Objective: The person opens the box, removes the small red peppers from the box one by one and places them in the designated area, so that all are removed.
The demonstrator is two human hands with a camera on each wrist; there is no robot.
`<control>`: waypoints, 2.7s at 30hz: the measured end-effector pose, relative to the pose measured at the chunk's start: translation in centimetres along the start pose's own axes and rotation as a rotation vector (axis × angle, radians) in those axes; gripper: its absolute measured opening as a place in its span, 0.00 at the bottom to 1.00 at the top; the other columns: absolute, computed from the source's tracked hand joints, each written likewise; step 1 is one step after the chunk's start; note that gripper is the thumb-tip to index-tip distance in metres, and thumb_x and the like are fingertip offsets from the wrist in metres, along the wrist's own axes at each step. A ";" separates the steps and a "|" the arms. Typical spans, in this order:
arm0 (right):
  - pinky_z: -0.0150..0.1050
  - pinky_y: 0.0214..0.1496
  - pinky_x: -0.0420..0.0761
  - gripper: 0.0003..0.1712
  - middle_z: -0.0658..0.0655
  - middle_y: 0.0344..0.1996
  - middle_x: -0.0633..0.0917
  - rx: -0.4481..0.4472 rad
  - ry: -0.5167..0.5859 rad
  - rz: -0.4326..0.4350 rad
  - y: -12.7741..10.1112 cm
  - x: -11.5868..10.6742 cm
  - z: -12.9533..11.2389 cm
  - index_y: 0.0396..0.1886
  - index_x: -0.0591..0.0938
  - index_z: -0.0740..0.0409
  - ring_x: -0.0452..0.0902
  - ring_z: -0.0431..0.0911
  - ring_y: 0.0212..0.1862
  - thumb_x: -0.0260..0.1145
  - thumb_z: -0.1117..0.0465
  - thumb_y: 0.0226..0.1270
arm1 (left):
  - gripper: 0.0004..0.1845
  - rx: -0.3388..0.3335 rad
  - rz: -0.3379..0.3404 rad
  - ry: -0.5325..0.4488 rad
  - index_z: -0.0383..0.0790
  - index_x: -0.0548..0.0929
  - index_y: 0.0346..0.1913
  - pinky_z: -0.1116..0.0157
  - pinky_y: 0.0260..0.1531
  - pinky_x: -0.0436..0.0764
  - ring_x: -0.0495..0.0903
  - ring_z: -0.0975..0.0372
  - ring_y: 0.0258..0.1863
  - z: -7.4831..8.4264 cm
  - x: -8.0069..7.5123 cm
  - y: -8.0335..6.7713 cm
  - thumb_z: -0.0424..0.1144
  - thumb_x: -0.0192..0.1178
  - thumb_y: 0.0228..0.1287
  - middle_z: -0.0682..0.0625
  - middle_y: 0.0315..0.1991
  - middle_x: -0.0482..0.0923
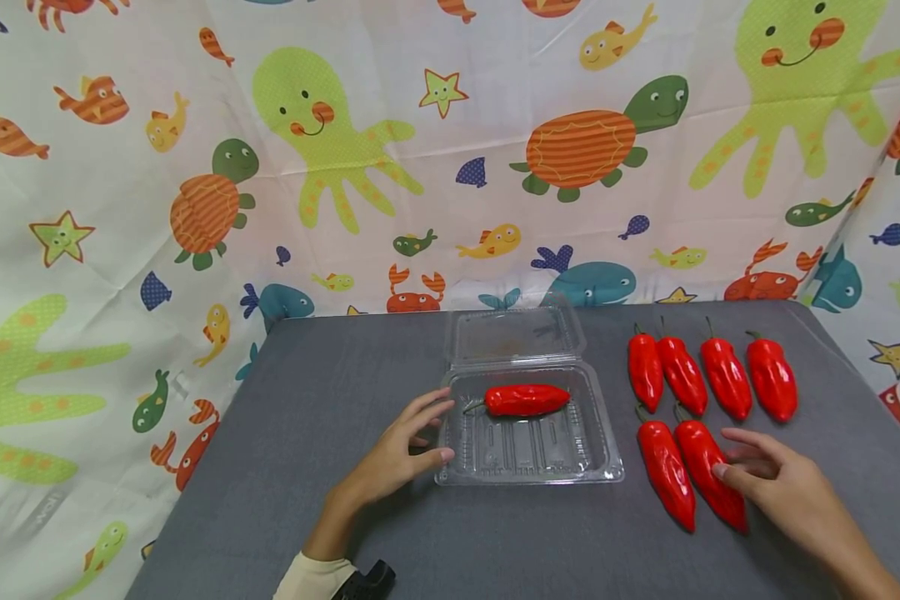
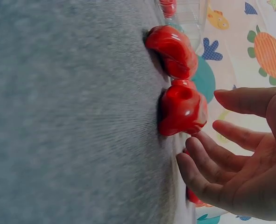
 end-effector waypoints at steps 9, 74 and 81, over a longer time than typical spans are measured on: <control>0.47 0.36 0.88 0.41 0.84 0.62 0.76 -0.098 -0.026 0.116 -0.5 -1.1 -2.1 0.73 0.67 0.75 0.80 0.72 0.54 0.71 0.53 0.74 | 0.39 -0.007 -0.004 -0.002 0.49 0.69 0.81 0.47 0.65 0.78 0.72 0.57 0.70 -0.1 0.0 0.0 0.50 0.68 0.71 0.62 0.83 0.55; 0.49 0.59 0.86 0.39 0.68 0.73 0.76 -0.564 0.313 -0.148 -1.3 7.4 -20.3 0.79 0.69 0.57 0.76 0.70 0.69 0.71 0.53 0.75 | 0.38 -0.001 -0.002 -0.009 0.48 0.68 0.81 0.47 0.66 0.78 0.72 0.57 0.71 0.0 0.0 -0.1 0.49 0.68 0.71 0.61 0.84 0.55; 0.64 0.68 0.76 0.39 0.66 0.72 0.76 -0.568 0.242 -0.153 -0.5 8.8 -20.9 0.78 0.70 0.56 0.73 0.67 0.71 0.73 0.52 0.72 | 0.39 -0.009 -0.005 0.004 0.50 0.68 0.81 0.47 0.66 0.78 0.72 0.57 0.71 0.0 0.1 0.0 0.51 0.68 0.71 0.62 0.84 0.54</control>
Point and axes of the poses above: each hand's wrist, its own y-axis towards the middle knuckle, its own x-axis out of the palm, z = x × y, the point moved 10 cm from there along y, towards the middle knuckle
